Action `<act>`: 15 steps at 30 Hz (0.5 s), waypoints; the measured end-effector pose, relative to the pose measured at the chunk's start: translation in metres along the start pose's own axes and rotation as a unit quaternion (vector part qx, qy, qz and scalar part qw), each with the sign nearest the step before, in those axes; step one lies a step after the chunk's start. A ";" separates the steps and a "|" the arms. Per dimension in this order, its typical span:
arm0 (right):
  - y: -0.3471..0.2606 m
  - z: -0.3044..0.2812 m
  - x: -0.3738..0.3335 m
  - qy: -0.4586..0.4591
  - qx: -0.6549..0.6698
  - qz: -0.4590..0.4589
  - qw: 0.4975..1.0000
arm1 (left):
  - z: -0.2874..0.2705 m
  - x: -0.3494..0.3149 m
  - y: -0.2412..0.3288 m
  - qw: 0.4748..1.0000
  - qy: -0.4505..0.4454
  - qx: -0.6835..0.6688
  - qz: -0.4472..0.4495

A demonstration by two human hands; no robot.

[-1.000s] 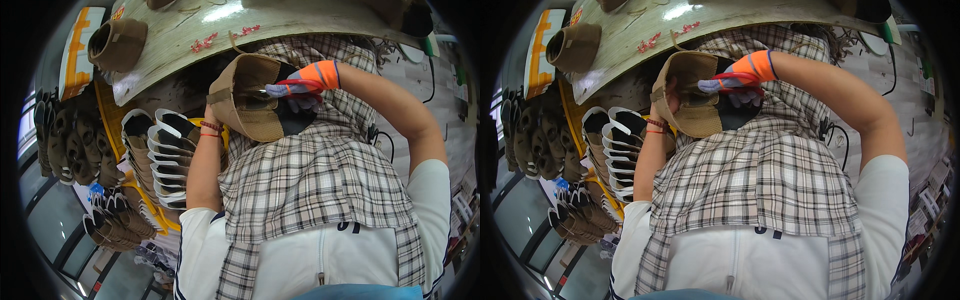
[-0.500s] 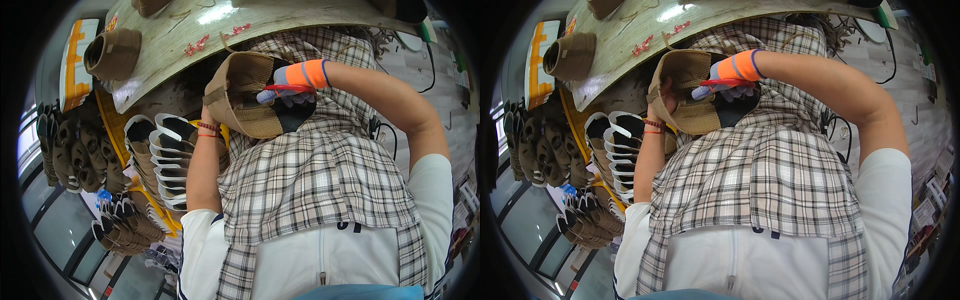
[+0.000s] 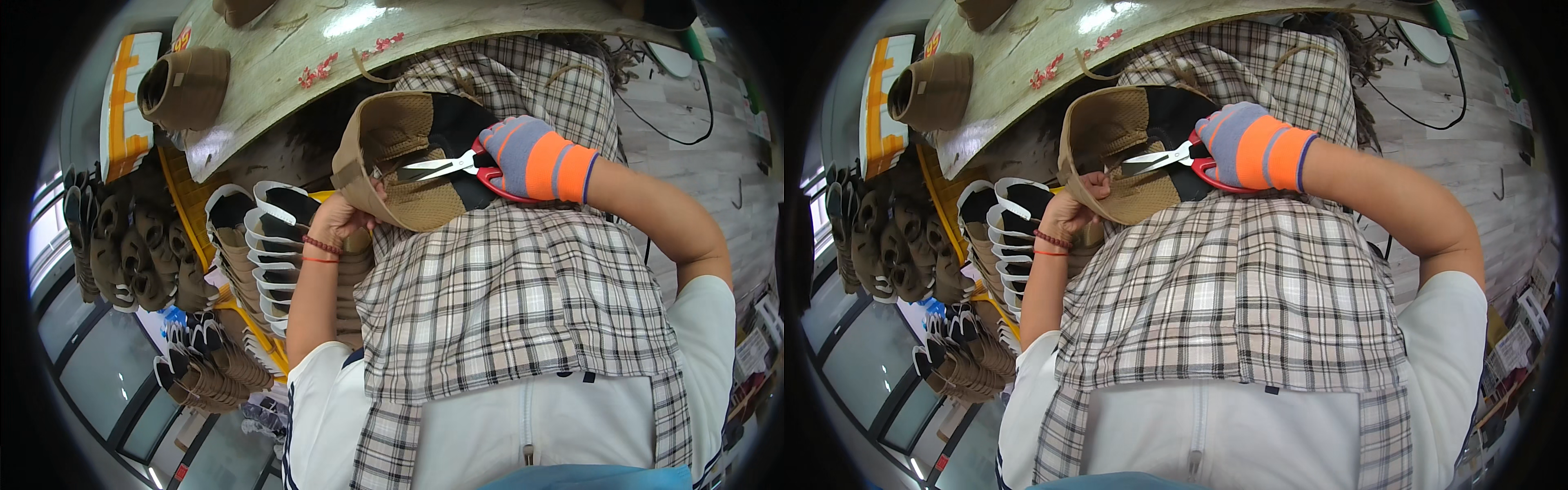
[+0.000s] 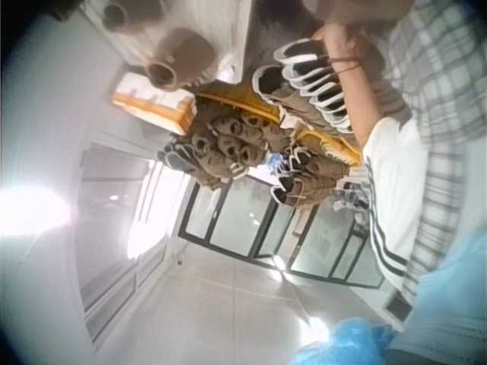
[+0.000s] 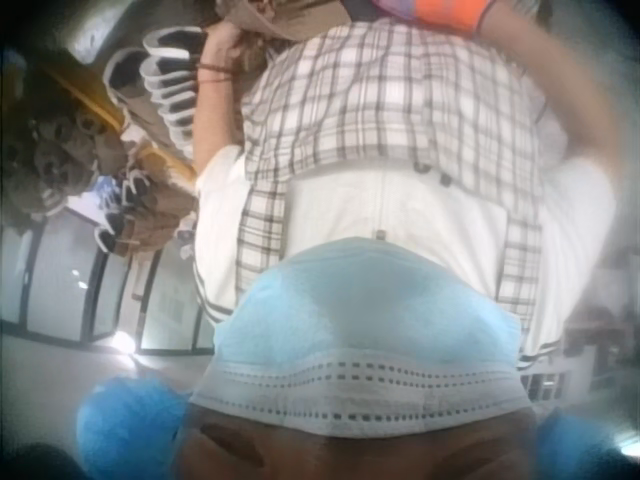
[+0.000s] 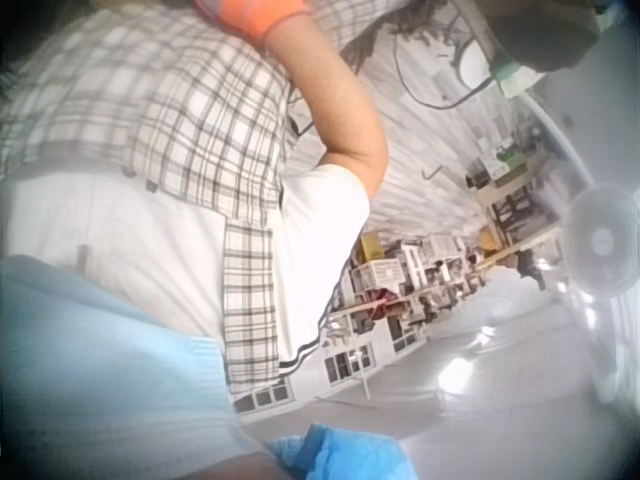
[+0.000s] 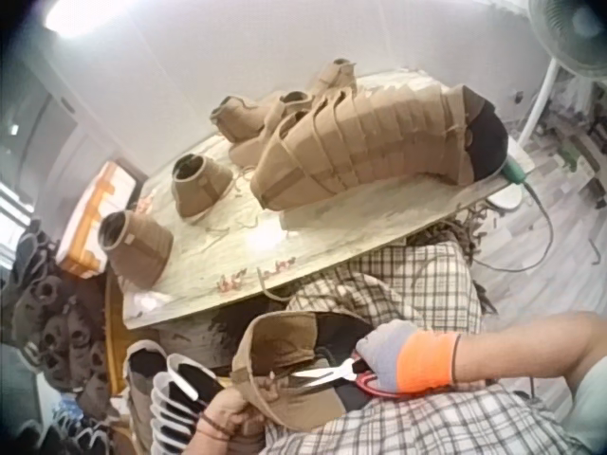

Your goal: The person trims the edges of brown shoe uppers using scissors. They pick up each shoe part, cut along the inner edge, and place the trimmed pieces into a yellow crate. The process is repeated for multiple shoe parts.

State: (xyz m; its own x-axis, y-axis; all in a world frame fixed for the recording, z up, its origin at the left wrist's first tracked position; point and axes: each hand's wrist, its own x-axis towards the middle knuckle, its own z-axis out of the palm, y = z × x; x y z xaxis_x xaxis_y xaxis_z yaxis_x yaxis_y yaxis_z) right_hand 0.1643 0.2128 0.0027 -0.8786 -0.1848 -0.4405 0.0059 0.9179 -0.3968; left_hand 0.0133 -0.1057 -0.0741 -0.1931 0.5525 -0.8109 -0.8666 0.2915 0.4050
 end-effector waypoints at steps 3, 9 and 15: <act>-0.005 0.006 0.004 0.005 -0.012 -0.016 1.000 | -0.002 -0.004 -0.006 0.999 0.007 0.031 -0.009; -0.018 -0.006 0.019 -0.083 -0.031 0.018 0.996 | 0.010 -0.009 -0.014 0.996 0.065 -0.052 0.016; -0.023 -0.010 0.030 -0.116 -0.057 0.003 0.992 | 0.010 -0.007 -0.025 0.992 0.068 -0.098 0.035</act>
State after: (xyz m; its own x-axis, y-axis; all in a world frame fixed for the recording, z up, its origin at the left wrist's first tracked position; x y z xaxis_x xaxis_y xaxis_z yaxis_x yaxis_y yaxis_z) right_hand 0.1326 0.1900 0.0069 -0.7456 -0.2419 -0.6210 -0.0536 0.9506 -0.3058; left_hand 0.0406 -0.1090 -0.0742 -0.3057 0.4511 -0.8385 -0.9187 0.0917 0.3842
